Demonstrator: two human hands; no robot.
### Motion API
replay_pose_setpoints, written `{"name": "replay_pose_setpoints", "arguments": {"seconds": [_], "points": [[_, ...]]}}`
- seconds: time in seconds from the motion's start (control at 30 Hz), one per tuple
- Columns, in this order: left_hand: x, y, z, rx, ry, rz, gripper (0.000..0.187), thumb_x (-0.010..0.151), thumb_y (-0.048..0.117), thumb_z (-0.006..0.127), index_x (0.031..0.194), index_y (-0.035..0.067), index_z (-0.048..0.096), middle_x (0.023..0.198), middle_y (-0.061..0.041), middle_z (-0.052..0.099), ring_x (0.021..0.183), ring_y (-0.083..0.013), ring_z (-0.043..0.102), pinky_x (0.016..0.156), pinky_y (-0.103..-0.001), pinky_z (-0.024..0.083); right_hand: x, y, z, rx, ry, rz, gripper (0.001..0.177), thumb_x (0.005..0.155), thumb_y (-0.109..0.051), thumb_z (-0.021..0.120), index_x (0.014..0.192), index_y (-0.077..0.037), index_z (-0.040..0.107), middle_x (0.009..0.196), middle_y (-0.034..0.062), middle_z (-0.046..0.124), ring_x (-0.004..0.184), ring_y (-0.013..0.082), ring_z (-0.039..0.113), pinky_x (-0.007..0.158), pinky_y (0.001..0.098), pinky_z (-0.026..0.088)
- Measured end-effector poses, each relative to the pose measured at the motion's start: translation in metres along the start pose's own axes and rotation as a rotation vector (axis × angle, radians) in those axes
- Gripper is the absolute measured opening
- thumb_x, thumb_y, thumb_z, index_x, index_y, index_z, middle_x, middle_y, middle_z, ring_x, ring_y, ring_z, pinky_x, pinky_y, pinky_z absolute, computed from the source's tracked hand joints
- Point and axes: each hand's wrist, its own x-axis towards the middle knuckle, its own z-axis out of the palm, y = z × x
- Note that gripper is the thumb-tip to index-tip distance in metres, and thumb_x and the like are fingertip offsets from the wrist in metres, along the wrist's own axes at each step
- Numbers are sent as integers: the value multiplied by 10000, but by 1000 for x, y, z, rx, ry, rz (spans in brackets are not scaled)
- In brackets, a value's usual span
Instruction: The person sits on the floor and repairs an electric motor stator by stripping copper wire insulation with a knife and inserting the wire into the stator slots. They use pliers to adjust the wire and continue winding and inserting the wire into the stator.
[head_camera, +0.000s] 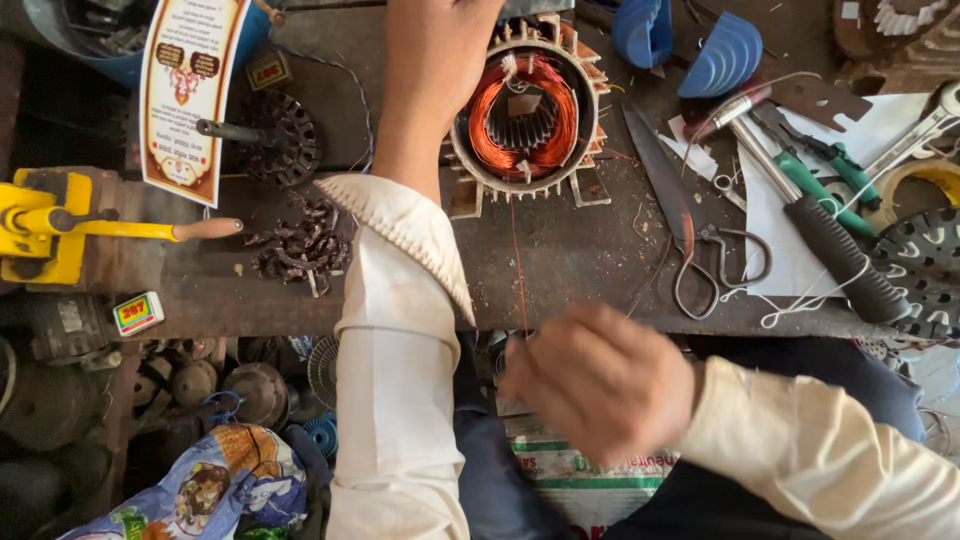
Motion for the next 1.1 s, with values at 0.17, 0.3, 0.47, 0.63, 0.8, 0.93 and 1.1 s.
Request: {"name": "replay_pose_setpoints", "arguments": {"seconds": [0.17,0.3,0.47,0.63,0.8,0.93,1.1], "points": [[-1,24,-8,-137,47,143,325,1028,287,732,1048,-30,666,915,-101,747,827,-224,702,789,-368,546,-15,-6,-1,-2,-16,19,169,884,-105,768,978,16,698,1002,165,675,940,329,656,813,479,549],[-16,47,-15,-104,22,58,281,1018,296,748,1044,20,704,950,-66,759,867,-222,726,803,-345,543,-22,-19,-11,-10,-24,112,182,871,-96,753,990,28,692,1016,185,665,929,359,654,793,499,543],[-71,80,-19,37,134,145,242,987,230,788,959,19,674,1044,-97,683,999,-269,682,873,-351,539,6,4,-30,-236,78,490,202,856,-84,734,1004,44,684,1032,210,653,916,395,651,769,523,536],[-134,107,-14,96,201,334,229,915,241,835,947,70,687,1202,-93,673,1097,-253,676,1089,-454,534,-21,2,5,446,-256,1102,162,978,-177,680,992,-16,671,778,189,693,701,398,694,614,477,527],[-164,148,-25,234,291,387,211,948,163,766,1130,77,703,1140,-121,622,1102,-348,600,970,-480,494,-37,-33,-8,356,-83,959,120,1000,-111,630,1088,-74,702,839,171,712,715,390,695,608,463,539],[-219,164,-31,283,-91,190,232,950,102,709,1158,199,750,978,-20,627,892,-226,650,827,-403,518,-50,-37,-29,248,-58,700,169,962,-48,599,1094,-62,704,853,155,727,661,346,686,564,439,518],[-233,150,-33,-379,-209,-3,211,1137,292,622,1217,111,695,1053,-32,671,946,-175,661,833,-339,529,-59,1,11,34,-79,756,71,1013,-91,653,1064,-113,697,938,110,731,741,305,702,622,408,537]]}}
